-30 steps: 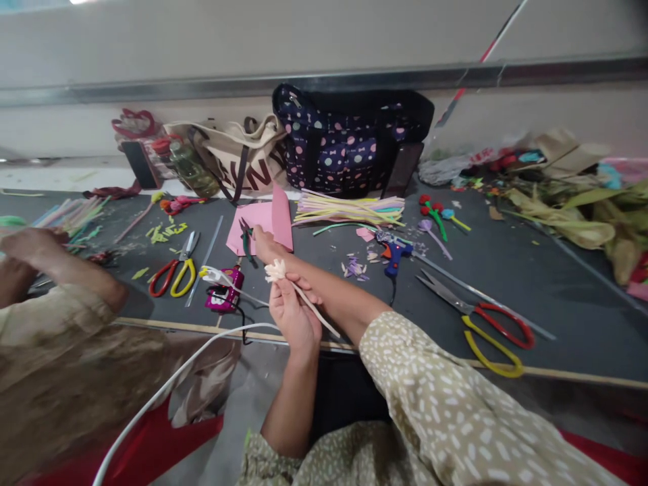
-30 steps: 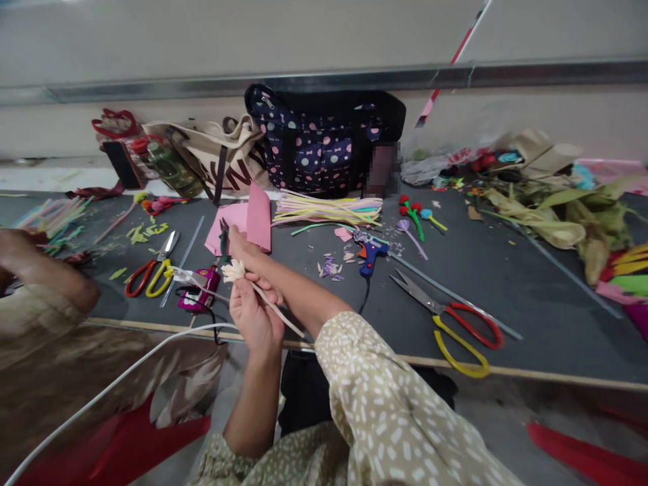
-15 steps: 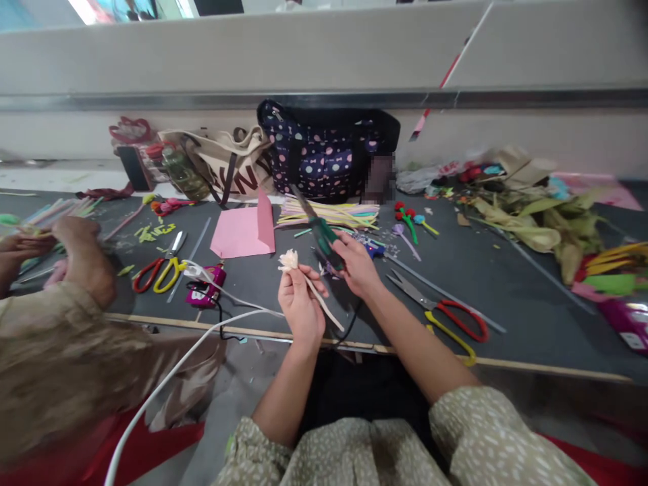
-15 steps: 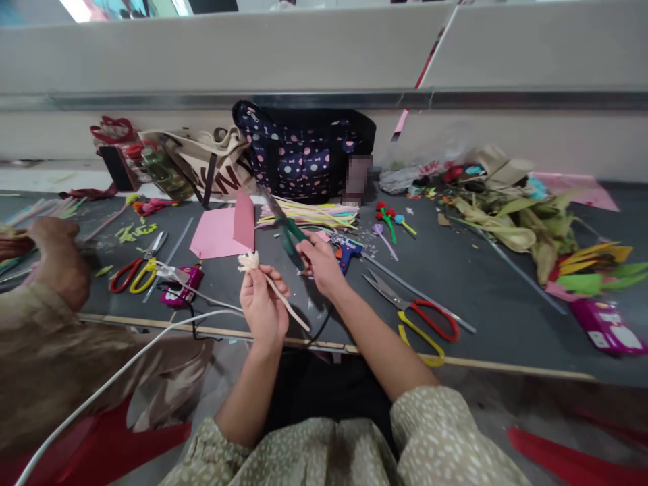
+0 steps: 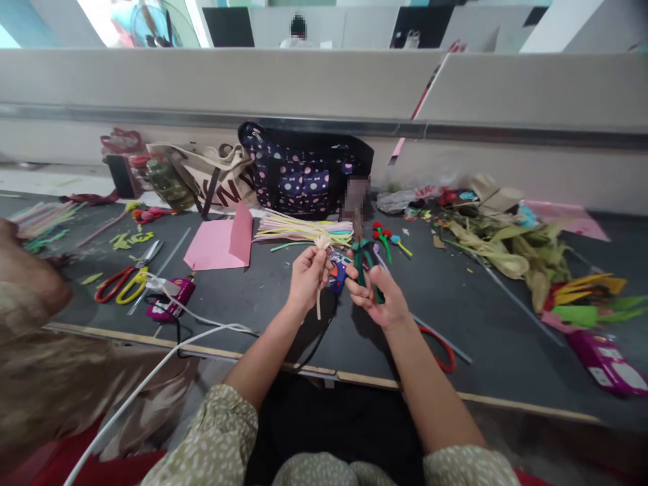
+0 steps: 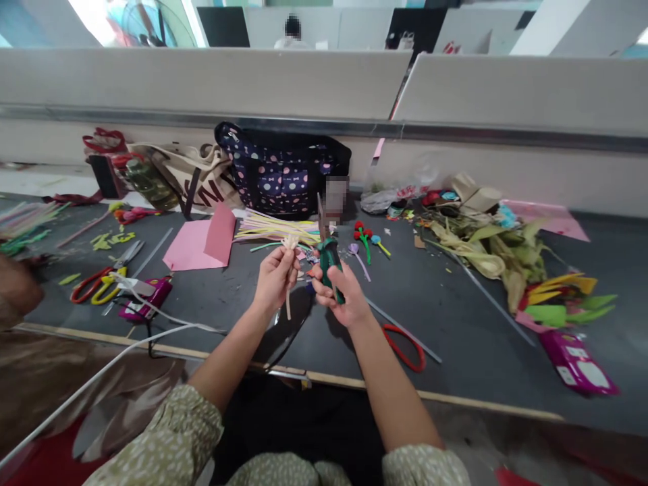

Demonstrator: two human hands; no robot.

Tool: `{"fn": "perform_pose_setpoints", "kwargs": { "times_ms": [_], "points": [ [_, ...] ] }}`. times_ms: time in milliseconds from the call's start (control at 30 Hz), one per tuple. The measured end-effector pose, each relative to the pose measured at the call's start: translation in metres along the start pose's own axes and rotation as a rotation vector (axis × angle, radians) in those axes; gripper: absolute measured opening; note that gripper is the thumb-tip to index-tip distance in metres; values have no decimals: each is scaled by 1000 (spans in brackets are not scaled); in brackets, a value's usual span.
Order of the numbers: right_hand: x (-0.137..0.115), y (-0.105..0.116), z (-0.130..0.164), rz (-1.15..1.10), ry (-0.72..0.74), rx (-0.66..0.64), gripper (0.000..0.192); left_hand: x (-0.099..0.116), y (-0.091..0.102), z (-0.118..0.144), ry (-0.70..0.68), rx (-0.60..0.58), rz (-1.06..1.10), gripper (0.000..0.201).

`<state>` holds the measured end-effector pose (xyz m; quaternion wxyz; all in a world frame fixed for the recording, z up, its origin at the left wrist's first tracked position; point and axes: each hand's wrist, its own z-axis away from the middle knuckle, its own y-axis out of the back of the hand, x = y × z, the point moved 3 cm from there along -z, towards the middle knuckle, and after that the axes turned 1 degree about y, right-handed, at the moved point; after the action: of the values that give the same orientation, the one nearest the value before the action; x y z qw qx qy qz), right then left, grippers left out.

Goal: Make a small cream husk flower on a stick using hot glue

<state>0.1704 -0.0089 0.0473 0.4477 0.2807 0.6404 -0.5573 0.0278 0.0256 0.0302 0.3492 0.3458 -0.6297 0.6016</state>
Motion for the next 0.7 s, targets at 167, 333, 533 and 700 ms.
{"fn": "perform_pose_setpoints", "kwargs": {
  "times_ms": [167,333,533,700],
  "points": [
    [4,16,-6,26,57,144,31,-2,6,-11,-4,-5,-42,40],
    [17,27,-3,112,25,211,30,-7,10,-8,22,15,37,36],
    [23,29,-3,192,0,230,34,-4,14,-5,59,38,115,30],
    [32,29,-4,107,-131,286,35,-4,20,-9,55,57,170,38]
  ]
}}
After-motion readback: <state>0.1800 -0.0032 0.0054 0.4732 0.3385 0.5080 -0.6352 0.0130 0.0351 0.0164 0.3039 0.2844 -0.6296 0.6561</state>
